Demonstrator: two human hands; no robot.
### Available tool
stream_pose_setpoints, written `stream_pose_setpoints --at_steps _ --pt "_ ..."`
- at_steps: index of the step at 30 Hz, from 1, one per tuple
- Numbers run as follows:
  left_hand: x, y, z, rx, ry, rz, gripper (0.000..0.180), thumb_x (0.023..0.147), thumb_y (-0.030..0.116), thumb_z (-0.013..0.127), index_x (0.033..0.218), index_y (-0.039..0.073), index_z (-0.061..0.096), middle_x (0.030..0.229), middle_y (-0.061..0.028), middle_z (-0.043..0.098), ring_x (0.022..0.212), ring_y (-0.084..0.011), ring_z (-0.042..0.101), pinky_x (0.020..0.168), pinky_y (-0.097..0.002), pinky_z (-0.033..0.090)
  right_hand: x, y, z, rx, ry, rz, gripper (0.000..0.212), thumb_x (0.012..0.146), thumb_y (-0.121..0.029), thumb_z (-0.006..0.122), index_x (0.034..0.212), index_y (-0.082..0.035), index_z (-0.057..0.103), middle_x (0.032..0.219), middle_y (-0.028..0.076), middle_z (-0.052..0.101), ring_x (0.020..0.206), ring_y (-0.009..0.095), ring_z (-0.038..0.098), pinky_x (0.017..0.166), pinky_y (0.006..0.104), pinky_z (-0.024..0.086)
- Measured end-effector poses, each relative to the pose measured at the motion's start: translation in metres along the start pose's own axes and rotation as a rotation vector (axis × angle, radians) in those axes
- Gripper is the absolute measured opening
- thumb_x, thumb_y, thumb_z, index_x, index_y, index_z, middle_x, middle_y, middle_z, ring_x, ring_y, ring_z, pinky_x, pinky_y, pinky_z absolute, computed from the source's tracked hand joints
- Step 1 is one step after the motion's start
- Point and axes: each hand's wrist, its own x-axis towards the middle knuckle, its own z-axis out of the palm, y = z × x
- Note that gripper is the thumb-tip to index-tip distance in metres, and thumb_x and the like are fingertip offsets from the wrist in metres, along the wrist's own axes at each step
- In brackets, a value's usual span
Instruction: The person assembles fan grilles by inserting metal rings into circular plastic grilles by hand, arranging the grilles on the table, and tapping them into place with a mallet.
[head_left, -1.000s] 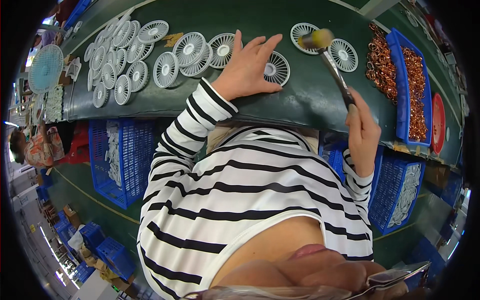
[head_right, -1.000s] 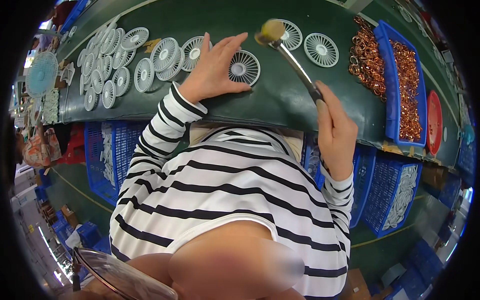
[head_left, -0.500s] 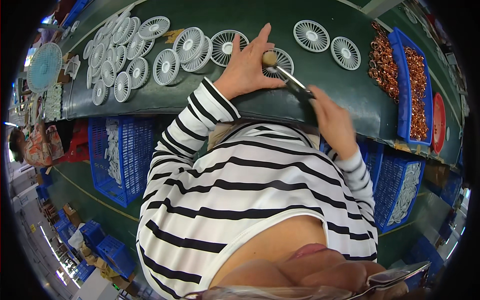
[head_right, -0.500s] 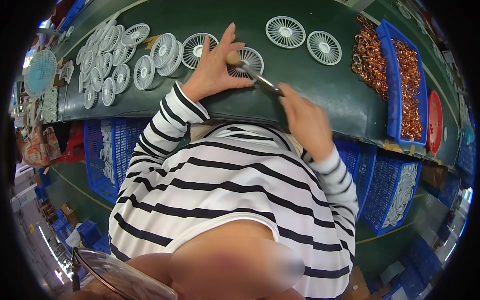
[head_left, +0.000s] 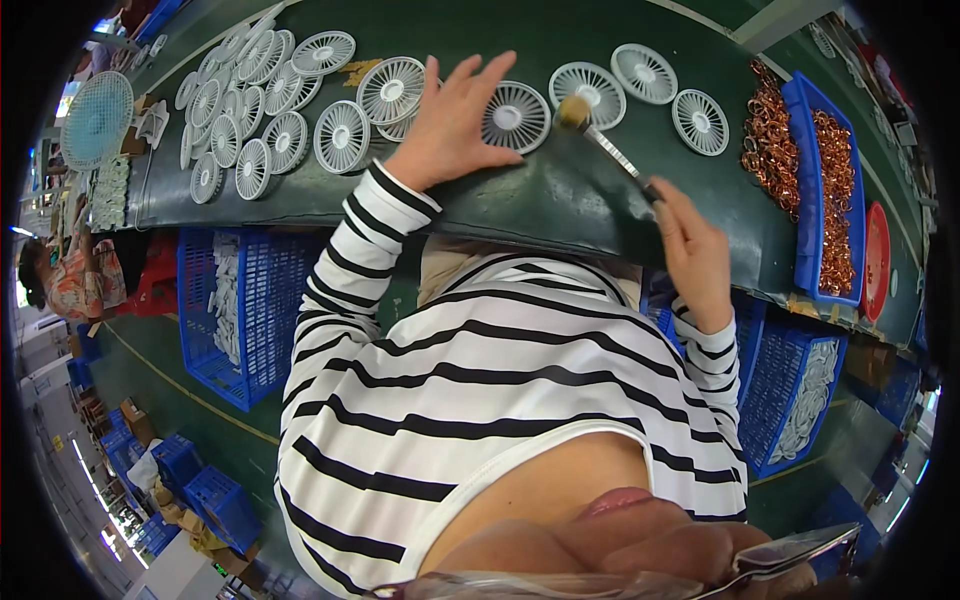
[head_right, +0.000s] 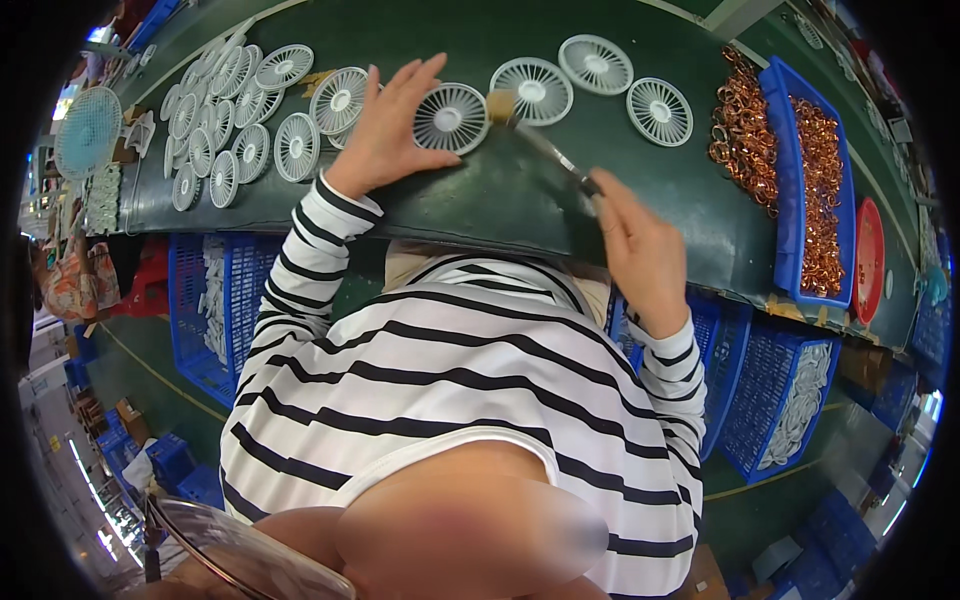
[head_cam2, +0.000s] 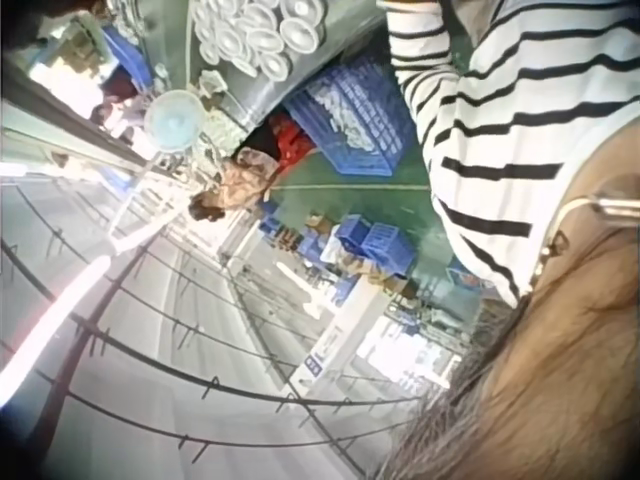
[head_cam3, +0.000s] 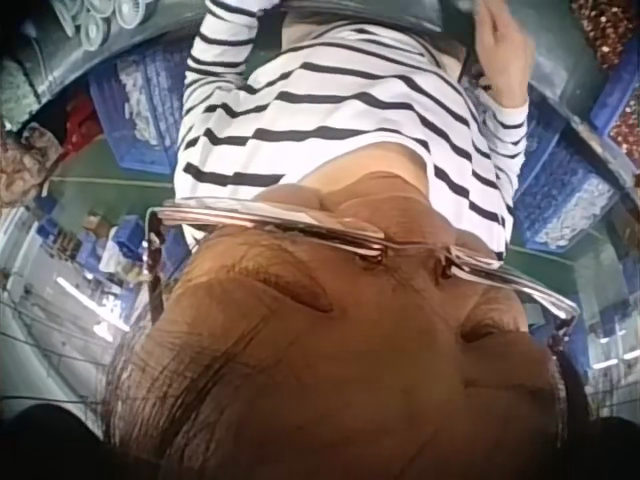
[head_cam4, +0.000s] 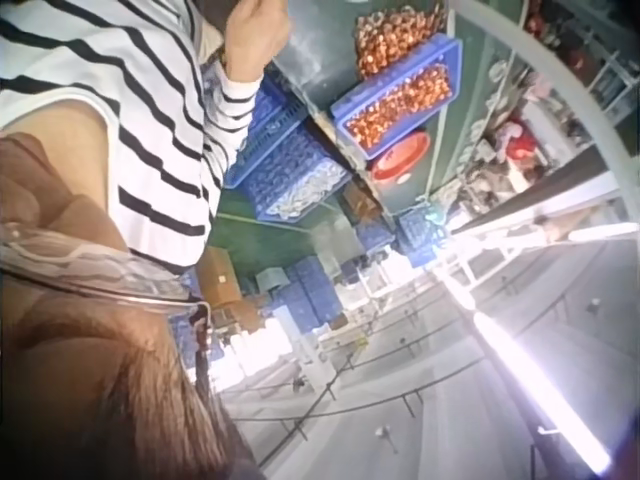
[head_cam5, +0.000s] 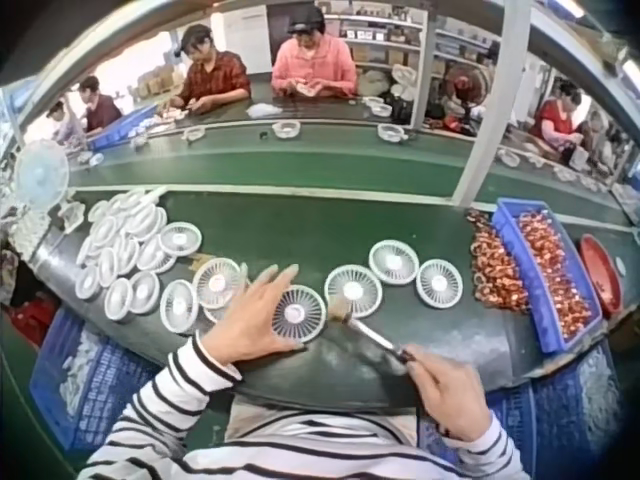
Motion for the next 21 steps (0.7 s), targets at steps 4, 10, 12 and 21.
stream_pose_setpoints --at_steps 4,10,12,21 --pt "-0.003 0.015 0.006 -0.091 0.003 -0.035 0.108 0.061 0.037 0.084 0.147 0.011 0.024 0.126 -0.0165 0.054 0.128 -0.0357 0.042 0.112 -0.0616 0.013 0.000 -0.017 -0.009 0.228 0.106 -0.044 0.032 0.094 -0.009 0.054 0.126 -0.005 0.058 0.093 0.013 0.069 0.065 0.013 0.057 0.062 0.0252 0.046" --pt "0.003 0.013 0.009 -0.145 -0.009 -0.060 0.112 0.060 0.037 0.085 0.147 0.007 0.021 0.126 -0.0173 0.054 0.125 -0.0332 0.046 0.113 -0.0596 0.015 0.013 -0.002 0.022 -0.010 -0.048 -0.118 0.031 0.093 -0.018 0.058 0.124 -0.014 0.060 0.099 0.017 0.068 0.075 0.035 0.065 0.067 0.0347 0.053" --pt "-0.005 0.010 0.012 -0.157 0.021 -0.090 0.114 0.060 0.036 0.086 0.149 0.010 0.020 0.119 -0.0132 0.059 0.122 -0.0311 0.050 0.114 -0.0568 0.014 0.013 -0.017 0.011 0.010 -0.033 -0.062 0.029 0.094 -0.020 0.057 0.122 -0.013 0.061 0.100 0.017 0.067 0.078 0.037 0.065 0.067 0.0383 0.053" --pt "-0.008 -0.025 -0.033 0.024 0.147 0.006 0.097 0.061 0.041 0.084 0.140 0.006 0.039 0.140 -0.0177 0.046 0.133 -0.0447 0.033 0.111 -0.0569 0.021 0.019 -0.009 0.024 -0.038 -0.071 -0.166 0.027 0.092 -0.025 0.059 0.117 -0.014 0.064 0.087 0.019 0.067 0.073 0.038 0.064 0.062 0.0432 0.050"
